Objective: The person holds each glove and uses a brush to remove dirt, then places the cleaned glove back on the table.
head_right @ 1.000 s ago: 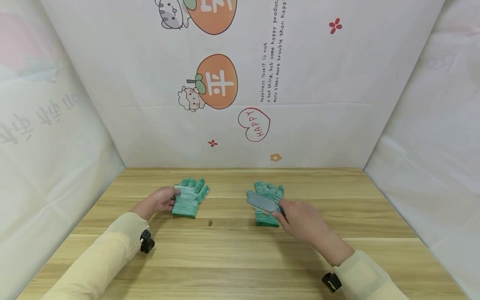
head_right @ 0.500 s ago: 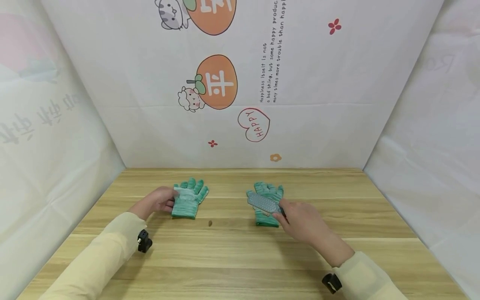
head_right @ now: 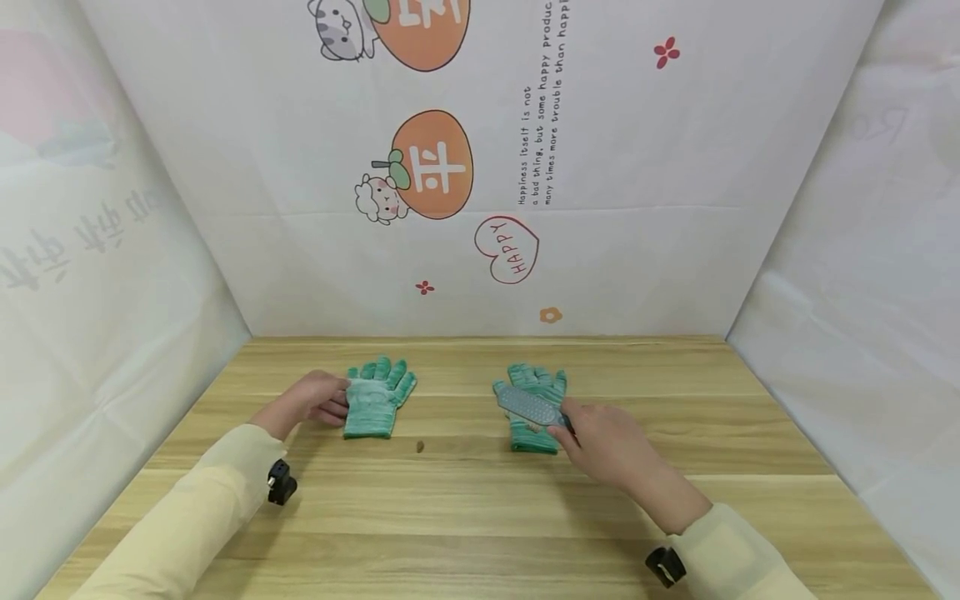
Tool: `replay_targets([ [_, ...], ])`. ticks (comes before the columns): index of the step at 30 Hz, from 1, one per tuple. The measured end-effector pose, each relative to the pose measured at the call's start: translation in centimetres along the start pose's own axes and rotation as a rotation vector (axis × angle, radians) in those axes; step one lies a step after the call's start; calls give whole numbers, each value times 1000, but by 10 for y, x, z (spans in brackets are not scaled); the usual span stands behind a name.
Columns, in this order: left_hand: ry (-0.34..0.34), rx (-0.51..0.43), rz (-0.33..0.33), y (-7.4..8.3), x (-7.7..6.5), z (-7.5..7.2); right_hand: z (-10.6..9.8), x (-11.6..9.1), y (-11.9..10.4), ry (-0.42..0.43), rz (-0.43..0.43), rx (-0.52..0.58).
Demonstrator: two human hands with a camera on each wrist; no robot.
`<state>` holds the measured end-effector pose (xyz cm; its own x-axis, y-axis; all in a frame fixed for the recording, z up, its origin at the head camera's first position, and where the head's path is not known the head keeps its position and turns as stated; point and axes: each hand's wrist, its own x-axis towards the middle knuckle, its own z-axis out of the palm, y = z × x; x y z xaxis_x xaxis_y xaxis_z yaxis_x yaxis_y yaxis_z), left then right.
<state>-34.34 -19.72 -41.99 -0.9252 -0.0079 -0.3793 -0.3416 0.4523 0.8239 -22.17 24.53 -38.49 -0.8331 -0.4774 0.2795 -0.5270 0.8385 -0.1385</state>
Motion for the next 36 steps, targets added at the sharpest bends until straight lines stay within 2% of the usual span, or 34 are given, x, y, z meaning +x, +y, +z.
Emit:
replay_targets([
  [9,48,54,89,8,-7,-6,0,-1,4,-9,22,-10],
  [14,67,28,81,17,-9,-6,0,0,5,2,15,-10],
  [17,38,-3,83,23,-9,-3,-1,0,5,-3,25,-9],
  [23,-31,-11,117,36,-9,10,-4,1,7,-26,52,-12],
  [28,-73,15,158,45,-9,26,-4,1,9,-17,55,-19],
  [36,-127,31,187,58,-13,53,-5,-1,11,-14,61,-6],
])
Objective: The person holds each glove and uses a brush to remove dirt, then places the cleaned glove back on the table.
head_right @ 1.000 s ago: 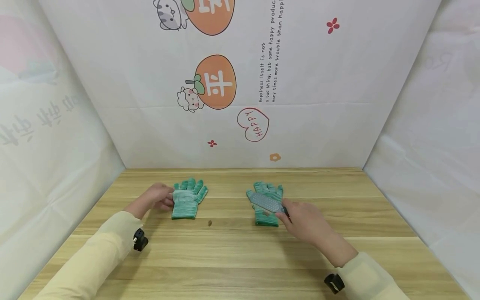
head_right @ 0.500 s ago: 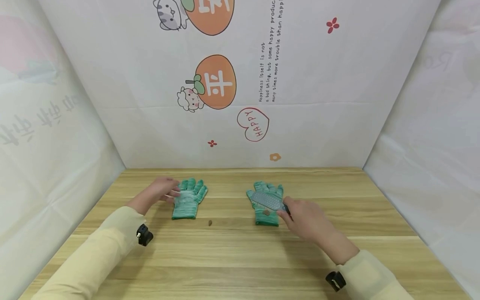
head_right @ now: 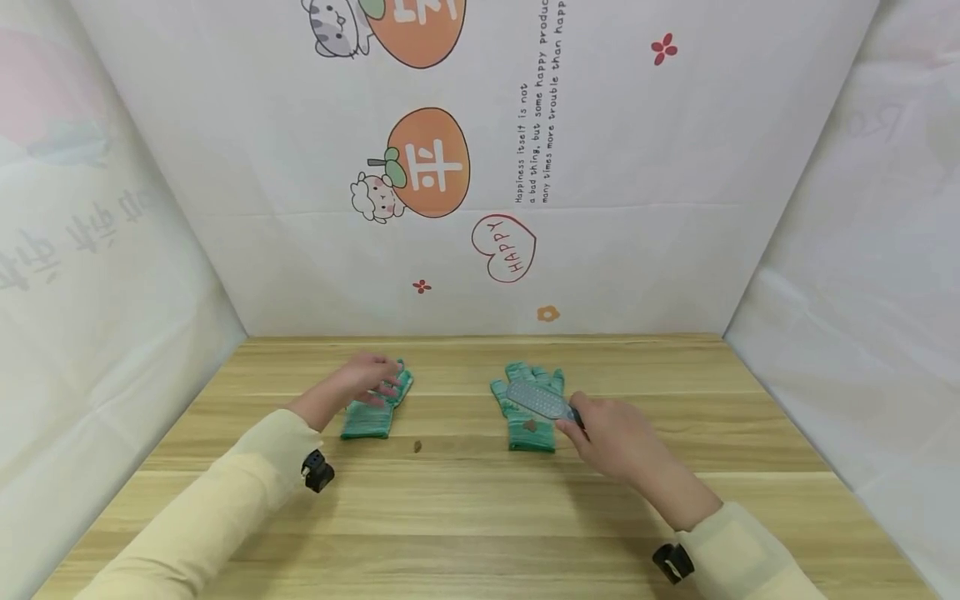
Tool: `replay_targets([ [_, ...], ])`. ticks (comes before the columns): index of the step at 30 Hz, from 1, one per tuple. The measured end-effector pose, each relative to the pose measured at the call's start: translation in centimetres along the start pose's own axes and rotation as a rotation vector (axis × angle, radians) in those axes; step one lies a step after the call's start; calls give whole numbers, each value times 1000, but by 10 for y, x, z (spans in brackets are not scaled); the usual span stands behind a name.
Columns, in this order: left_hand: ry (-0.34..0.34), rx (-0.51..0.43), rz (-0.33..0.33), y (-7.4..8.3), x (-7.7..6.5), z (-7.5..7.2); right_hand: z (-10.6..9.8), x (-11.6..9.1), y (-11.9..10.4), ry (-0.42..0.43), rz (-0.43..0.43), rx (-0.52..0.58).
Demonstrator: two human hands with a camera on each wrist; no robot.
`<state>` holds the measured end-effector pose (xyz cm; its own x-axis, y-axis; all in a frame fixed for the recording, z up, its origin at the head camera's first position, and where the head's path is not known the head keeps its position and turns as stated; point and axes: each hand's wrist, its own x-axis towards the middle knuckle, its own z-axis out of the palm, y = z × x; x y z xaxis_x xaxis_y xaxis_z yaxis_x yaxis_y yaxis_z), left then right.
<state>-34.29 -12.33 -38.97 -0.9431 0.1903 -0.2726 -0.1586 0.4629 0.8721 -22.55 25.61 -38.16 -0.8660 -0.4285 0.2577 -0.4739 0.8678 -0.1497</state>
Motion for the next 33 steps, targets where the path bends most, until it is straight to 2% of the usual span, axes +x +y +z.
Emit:
replay_targets([
  [7,-49,-44,-6,15,5,28,2,-3,6,7,18,5],
  [20,-108,-31,10,33,10,73,-1,-9,14,13,42,-4],
  [33,-193,18,21,42,15,106,-5,-18,22,18,76,-11],
])
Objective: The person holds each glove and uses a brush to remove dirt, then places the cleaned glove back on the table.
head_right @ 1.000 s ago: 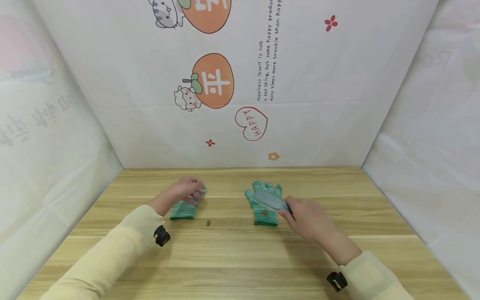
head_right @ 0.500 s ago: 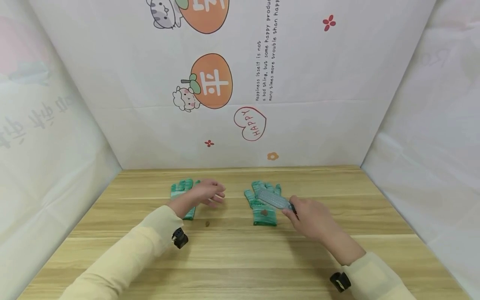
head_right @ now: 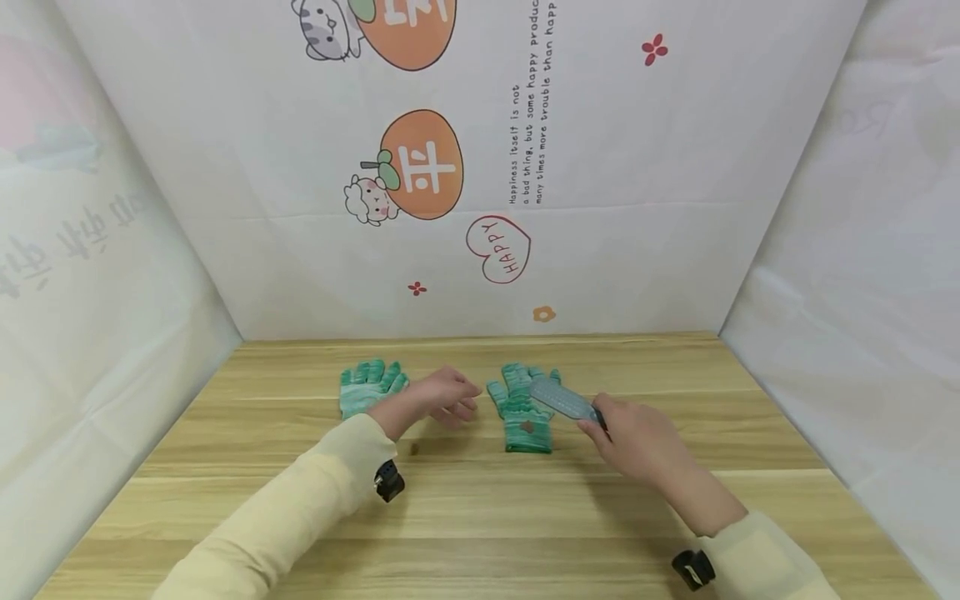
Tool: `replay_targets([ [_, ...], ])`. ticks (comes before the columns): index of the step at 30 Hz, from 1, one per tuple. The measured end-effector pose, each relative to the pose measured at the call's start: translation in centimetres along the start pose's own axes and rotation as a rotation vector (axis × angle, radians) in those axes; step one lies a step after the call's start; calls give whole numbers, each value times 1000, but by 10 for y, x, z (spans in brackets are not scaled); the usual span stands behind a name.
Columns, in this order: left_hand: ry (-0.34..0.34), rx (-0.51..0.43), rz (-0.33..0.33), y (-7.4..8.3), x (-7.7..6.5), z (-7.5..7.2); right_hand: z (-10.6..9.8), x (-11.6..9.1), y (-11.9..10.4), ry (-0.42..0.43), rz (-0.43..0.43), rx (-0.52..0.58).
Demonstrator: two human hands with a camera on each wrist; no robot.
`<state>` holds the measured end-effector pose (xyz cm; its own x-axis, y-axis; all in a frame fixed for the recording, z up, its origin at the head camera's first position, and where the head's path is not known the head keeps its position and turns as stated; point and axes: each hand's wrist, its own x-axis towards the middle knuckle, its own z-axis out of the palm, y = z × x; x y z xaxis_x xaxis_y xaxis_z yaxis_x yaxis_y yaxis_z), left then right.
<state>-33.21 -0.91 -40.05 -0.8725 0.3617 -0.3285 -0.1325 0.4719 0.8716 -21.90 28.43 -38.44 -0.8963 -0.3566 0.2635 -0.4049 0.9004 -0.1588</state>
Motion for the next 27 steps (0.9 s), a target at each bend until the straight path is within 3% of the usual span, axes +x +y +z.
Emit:
replay_targets([
  [9,37,22,-34,2,9,21,0,-1,2,-5,4,-1],
  [27,83,200,5,5,21,43,1,-2,12,-21,25,-31],
])
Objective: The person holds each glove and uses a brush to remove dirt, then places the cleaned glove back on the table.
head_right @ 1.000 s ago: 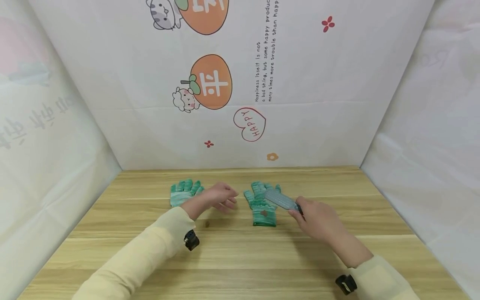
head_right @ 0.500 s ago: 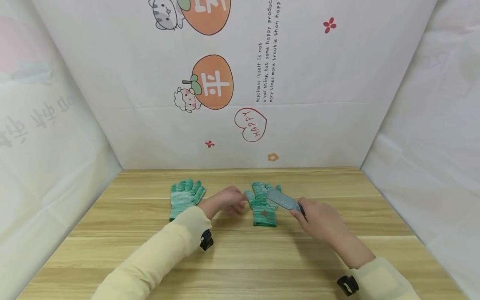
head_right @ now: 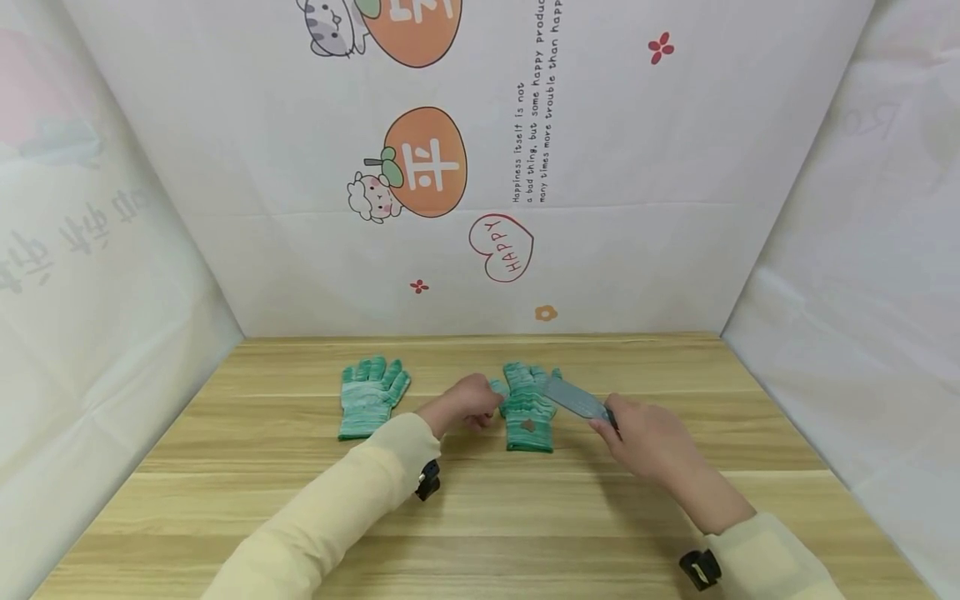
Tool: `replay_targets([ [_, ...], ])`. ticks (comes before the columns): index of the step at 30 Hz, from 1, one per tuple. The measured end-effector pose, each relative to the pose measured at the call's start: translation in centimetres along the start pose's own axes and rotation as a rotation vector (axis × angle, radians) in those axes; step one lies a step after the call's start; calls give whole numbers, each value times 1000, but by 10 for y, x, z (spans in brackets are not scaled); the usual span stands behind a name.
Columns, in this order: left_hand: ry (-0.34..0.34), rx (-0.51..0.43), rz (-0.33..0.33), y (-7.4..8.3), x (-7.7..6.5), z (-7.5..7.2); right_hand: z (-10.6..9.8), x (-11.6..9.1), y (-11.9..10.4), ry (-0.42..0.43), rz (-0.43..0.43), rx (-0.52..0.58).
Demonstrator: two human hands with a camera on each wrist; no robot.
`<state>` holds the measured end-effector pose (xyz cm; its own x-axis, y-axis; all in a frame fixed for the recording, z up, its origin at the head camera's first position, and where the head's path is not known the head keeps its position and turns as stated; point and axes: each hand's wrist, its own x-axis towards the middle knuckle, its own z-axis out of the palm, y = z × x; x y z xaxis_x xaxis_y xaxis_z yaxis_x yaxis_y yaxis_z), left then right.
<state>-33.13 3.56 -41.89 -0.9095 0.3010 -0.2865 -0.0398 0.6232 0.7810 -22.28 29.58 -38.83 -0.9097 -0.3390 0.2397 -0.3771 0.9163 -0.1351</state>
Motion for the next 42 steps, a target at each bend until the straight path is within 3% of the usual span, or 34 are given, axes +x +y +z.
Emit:
replay_targets([
  [11,53,168,17,4,8,8,9,-2,12,4,15,-1],
  [18,132,471,26,8,14,19,10,-4,15,9,15,0],
  [22,160,573,4,8,17,24,11,-5,19,11,33,7],
  [29,168,582,-37,12,20,27,14,-7,27,10,43,2],
  [36,172,471,-45,8,21,25,16,-7,26,0,51,11],
  [42,169,434,-22,9,19,25,16,-6,26,-8,56,11],
])
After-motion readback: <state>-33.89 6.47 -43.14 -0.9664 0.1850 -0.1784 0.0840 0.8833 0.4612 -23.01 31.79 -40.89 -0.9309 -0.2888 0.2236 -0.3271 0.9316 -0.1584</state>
